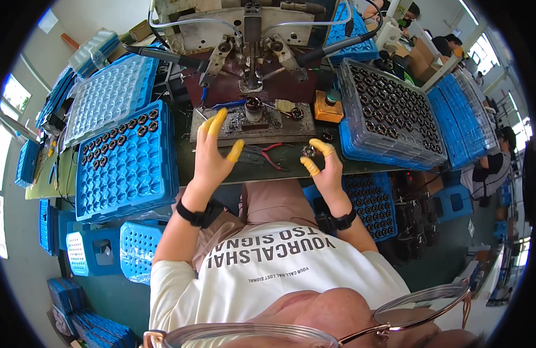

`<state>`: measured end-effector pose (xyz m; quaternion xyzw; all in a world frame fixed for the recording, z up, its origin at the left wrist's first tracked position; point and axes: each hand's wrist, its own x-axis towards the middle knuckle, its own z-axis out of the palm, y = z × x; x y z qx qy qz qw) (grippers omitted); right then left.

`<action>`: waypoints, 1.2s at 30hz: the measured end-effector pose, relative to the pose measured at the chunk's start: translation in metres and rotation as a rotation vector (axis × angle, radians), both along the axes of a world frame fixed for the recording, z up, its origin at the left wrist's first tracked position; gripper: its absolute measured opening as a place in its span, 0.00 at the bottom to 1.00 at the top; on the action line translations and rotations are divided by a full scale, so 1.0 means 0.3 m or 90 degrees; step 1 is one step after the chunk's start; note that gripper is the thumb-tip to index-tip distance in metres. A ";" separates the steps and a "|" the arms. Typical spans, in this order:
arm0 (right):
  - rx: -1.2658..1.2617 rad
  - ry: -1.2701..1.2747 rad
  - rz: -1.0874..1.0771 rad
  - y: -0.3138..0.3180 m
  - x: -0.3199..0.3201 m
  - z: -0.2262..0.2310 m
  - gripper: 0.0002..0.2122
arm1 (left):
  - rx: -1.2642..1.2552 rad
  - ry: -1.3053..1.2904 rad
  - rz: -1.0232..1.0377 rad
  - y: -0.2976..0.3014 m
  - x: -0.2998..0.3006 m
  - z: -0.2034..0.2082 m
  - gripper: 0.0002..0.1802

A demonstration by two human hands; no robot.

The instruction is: Manually assemble and press electronic components using a machine and organize them into trays.

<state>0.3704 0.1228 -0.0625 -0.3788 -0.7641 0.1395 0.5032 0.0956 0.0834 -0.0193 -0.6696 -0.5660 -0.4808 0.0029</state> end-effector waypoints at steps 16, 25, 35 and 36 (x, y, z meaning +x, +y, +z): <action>0.123 -0.222 -0.253 0.296 -0.018 0.079 0.17 | 0.150 0.138 0.062 -0.130 -0.025 -0.218 0.21; 0.177 -0.113 -0.183 0.231 -0.015 0.096 0.19 | 0.209 0.224 0.061 -0.124 -0.024 -0.218 0.16; -0.005 -0.145 -0.201 -0.237 0.343 -0.256 0.22 | 0.205 0.255 0.065 -0.121 -0.019 -0.220 0.14; -0.020 -0.109 -0.264 -0.223 0.408 -0.279 0.20 | 0.201 0.263 0.063 -0.121 -0.019 -0.223 0.14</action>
